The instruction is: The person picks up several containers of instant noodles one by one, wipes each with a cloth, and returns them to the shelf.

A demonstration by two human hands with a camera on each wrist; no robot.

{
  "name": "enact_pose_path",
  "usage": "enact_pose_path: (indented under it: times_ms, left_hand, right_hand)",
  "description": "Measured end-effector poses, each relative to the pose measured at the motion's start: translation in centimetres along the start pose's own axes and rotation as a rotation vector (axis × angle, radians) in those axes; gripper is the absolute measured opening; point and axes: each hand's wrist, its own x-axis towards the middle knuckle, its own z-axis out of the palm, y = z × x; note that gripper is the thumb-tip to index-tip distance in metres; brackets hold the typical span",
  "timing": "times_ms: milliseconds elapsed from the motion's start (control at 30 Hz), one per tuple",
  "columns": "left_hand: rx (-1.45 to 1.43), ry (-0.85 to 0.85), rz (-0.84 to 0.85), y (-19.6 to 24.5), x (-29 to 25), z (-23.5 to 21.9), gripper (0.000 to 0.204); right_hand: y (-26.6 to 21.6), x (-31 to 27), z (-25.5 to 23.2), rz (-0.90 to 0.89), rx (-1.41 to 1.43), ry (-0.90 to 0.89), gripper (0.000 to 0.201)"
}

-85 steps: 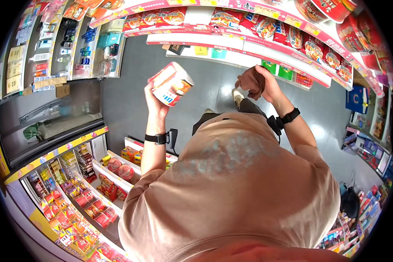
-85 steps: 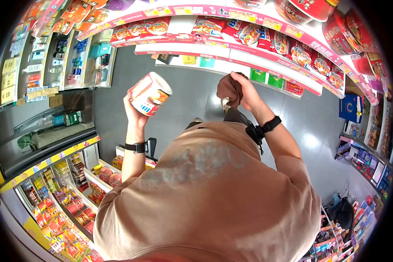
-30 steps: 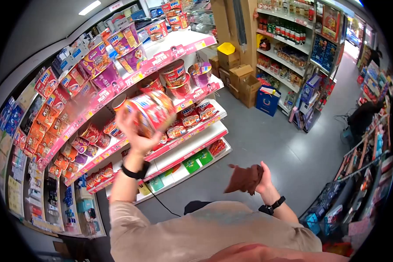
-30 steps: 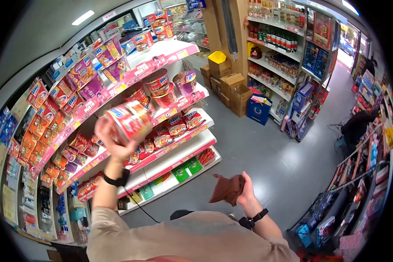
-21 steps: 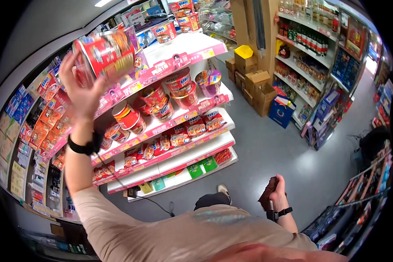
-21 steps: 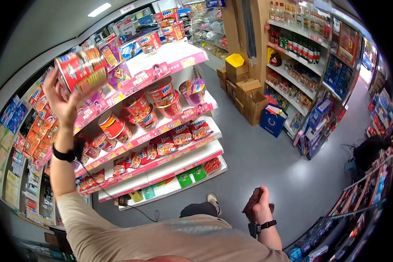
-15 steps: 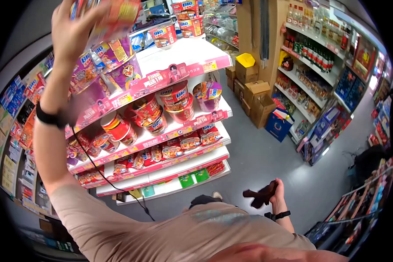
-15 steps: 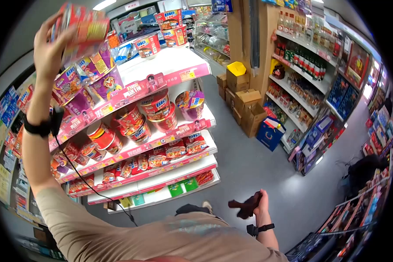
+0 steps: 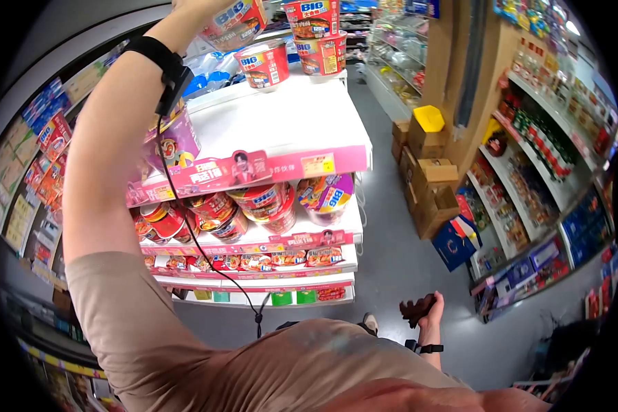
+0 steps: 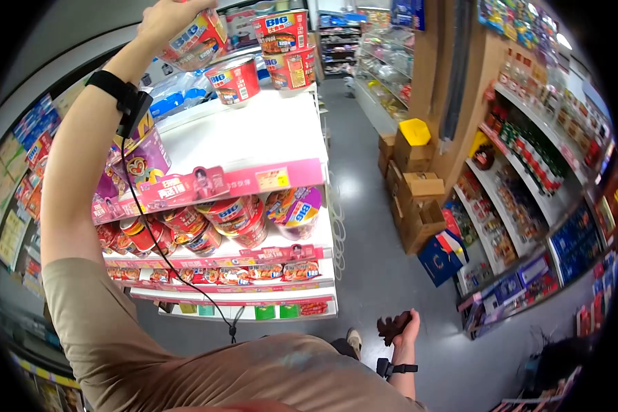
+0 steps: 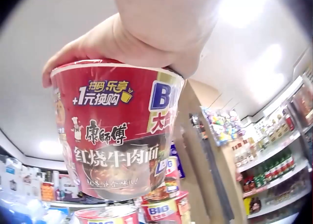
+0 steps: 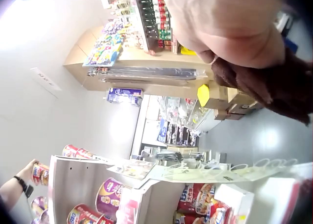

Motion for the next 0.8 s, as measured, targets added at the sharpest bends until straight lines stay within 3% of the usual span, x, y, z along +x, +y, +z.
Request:
enact_pose_path:
  times_ms: [33,133,200,433,533,600,733,767,800]
  left_hand:
    - [0.048,0.141,-0.142,0.1,0.9,2.0,0.071]
    - [0.101,-0.101,-0.009,-3.3,7.3,6.7,0.088]
    - [0.160,-0.074,-0.053,-3.4,9.2,8.7,0.092]
    - [0.207,-0.186,-0.115,-3.9,11.1,12.8,0.089]
    - [0.181,-0.212,-0.152,-4.1,11.9,14.6,0.087]
    - [0.137,-0.271,-0.183,-4.9,13.0,15.8,0.092]
    - [0.128,-0.371,-0.207,-5.3,14.6,16.4,0.084]
    - [0.017,-0.399,-0.200,-7.4,15.9,17.7,0.084]
    - [0.027,-0.426,-0.200,-7.9,16.4,18.0,0.087]
  right_hand:
    - [-0.8,3.1,-1.0,0.006,-0.083,-0.030,0.038]
    - [-3.8,8.7,0.5,0.005,-0.210,-0.025,0.033]
    - [-5.1,12.4,1.1,0.033,-0.171,-0.053,0.031]
    - [-8.5,12.5,5.1,0.077,-0.268,-0.072,0.031]
    - [-7.1,15.5,3.0,0.128,-0.255,-0.113,0.034]
    - [-6.9,16.2,2.5,0.162,-0.307,-0.048,0.040]
    - [-7.6,16.7,2.2,0.256,-0.243,-0.211,0.031]
    - [-8.1,16.5,2.1,0.274,-0.256,-0.247,0.029]
    - [-7.9,16.9,2.0,0.214,-0.274,-0.163,0.028]
